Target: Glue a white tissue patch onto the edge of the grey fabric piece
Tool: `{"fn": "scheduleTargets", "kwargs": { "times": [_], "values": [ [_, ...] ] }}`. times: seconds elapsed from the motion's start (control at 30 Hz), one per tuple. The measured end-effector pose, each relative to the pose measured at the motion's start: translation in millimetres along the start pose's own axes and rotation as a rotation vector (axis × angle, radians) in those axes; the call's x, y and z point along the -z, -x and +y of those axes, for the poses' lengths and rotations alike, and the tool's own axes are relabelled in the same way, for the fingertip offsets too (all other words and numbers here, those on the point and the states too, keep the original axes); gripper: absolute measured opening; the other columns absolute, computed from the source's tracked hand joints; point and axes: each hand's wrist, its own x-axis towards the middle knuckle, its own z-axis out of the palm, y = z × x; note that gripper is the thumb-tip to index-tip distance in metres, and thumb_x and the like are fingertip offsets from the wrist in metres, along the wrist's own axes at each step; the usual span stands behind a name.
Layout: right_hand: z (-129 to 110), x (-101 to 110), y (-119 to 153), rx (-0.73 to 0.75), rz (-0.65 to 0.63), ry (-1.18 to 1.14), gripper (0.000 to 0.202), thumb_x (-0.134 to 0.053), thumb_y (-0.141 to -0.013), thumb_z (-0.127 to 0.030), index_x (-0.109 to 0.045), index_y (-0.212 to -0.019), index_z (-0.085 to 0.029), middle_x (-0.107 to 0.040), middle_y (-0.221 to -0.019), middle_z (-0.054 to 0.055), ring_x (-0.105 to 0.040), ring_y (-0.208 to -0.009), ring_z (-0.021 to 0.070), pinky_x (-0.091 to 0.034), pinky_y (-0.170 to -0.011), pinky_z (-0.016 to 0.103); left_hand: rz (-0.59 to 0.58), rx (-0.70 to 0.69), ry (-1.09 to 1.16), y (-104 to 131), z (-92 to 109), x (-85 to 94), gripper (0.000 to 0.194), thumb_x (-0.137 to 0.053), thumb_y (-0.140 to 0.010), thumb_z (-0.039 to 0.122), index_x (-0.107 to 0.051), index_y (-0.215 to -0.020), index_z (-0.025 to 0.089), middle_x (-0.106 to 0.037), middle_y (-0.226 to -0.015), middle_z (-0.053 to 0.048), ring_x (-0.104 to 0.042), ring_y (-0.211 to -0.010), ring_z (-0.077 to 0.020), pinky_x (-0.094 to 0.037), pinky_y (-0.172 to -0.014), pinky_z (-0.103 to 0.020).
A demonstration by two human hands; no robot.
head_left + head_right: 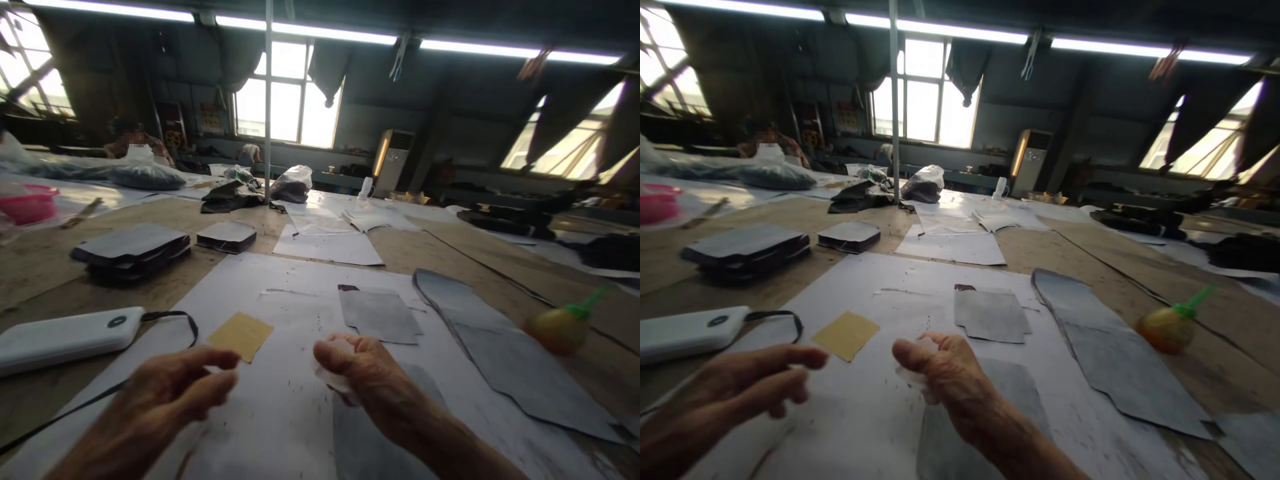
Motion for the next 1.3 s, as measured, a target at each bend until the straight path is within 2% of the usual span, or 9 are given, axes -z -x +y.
{"fn": "scheduleTargets", "kwargs": {
  "times": [0.1,0.2,0.43,0.57,0.67,0.77,1.0,1.17,1.3],
  "values": [
    [2.6,17.8,-7.0,0.028,0.046,0.044,0.048,-0.058,-0.072,-0.059,-0.047,-0.060,-0.014,-0.038,-0.050,-0.004,-0.028,-0.042,0.0048,-0.019,-0.039,0.020,-0.166,-0.020,0.122,-25.3,36.6,-68.1,0.048,-0.060,-0.065,0.052,-0.061,-0.093,0.014,-0.061,-0.064,-0.003,-0.054,-0.056,-0.0138,-0.044,-0.054,-0.023],
    [4.8,35.0,-7.8,0.023,0.082,0.088,0.058,-0.041,-0.078,-0.068,-0.053,-0.066,-0.013,-0.044,-0.054,-0.001,-0.032,-0.043,0.0060,-0.020,-0.040,0.020,-0.263,-0.017,0.265,-47.2,56.0,-115.2,0.036,-0.063,-0.062,0.044,-0.056,-0.079,0.013,-0.054,-0.057,0.001,-0.050,-0.049,-0.0106,-0.039,-0.045,-0.020],
    [-0.2,78.0,-29.5,0.009,0.220,0.149,0.045,-0.054,-0.075,-0.059,-0.048,-0.069,-0.015,-0.052,-0.056,0.000,-0.042,-0.047,0.0083,-0.030,-0.045,0.021,-0.312,0.051,0.257,-87.5,70.9,-162.1,0.024,-0.060,-0.058,0.034,-0.051,-0.056,0.012,-0.045,-0.038,0.002,-0.040,-0.034,-0.0074,-0.026,-0.037,-0.018],
    [-5.1,103.5,-52.9,0.033,0.245,0.085,0.037,-0.059,-0.072,-0.051,-0.048,-0.070,-0.015,-0.048,-0.052,-0.002,-0.036,-0.042,0.0066,-0.026,-0.042,0.021,-0.242,0.014,0.321,-112.9,70.1,-173.8,0.024,-0.060,-0.058,0.033,-0.051,-0.053,0.012,-0.042,-0.035,0.003,-0.035,-0.034,-0.0044,-0.025,-0.039,-0.016],
    [-5.8,121.9,-63.7,0.056,0.317,0.061,0.026,-0.065,-0.064,-0.035,-0.050,-0.068,-0.014,-0.044,-0.049,-0.005,-0.030,-0.040,0.0038,-0.021,-0.041,0.019,-0.192,0.010,0.367,-131.8,61.3,-174.7,0.024,-0.061,-0.060,0.033,-0.050,-0.054,0.012,-0.043,-0.036,0.003,-0.034,-0.034,-0.0035,-0.025,-0.039,-0.015],
    [-3.4,135.1,-68.2,0.063,0.396,0.066,0.019,-0.064,-0.060,-0.026,-0.052,-0.067,-0.012,-0.049,-0.052,-0.003,-0.032,-0.041,0.0032,-0.022,-0.041,0.019,-0.175,0.043,0.414,-145.3,50.2,-172.8,0.024,-0.061,-0.061,0.034,-0.049,-0.058,0.013,-0.045,-0.038,0.004,-0.034,-0.033,-0.0035,-0.021,-0.036,-0.015],
    [5.6,141.2,-72.3,0.068,0.545,0.128,0.012,-0.057,-0.071,-0.025,-0.056,-0.073,-0.013,-0.056,-0.063,0.000,-0.040,-0.044,0.0041,-0.025,-0.040,0.018,-0.221,0.060,0.460,-150.7,38.5,-170.1,0.026,-0.063,-0.064,0.034,-0.049,-0.058,0.013,-0.043,-0.034,0.004,-0.032,-0.030,-0.0033,-0.019,-0.034,-0.014],
    [5.2,132.0,-70.8,-0.023,0.419,0.043,0.029,-0.061,-0.069,-0.026,-0.054,-0.094,-0.013,-0.061,-0.080,0.005,-0.045,-0.042,0.0051,-0.026,-0.036,0.018,-0.299,0.002,0.485,-147.1,44.1,-172.3,0.029,-0.065,-0.063,0.038,-0.051,-0.067,0.013,-0.046,-0.039,0.004,-0.032,-0.030,-0.0028,-0.018,-0.033,-0.014],
    [6.0,128.2,-67.7,-0.075,0.242,-0.106,0.030,-0.063,-0.065,-0.028,-0.055,-0.088,-0.009,-0.055,-0.064,0.002,-0.045,-0.045,0.0056,-0.024,-0.037,0.016,-0.319,-0.034,0.497,-146.1,47.7,-175.7,0.032,-0.065,-0.063,0.041,-0.051,-0.074,0.014,-0.048,-0.042,0.005,-0.033,-0.028,-0.0033,-0.018,-0.032,-0.015]
  ]
}}
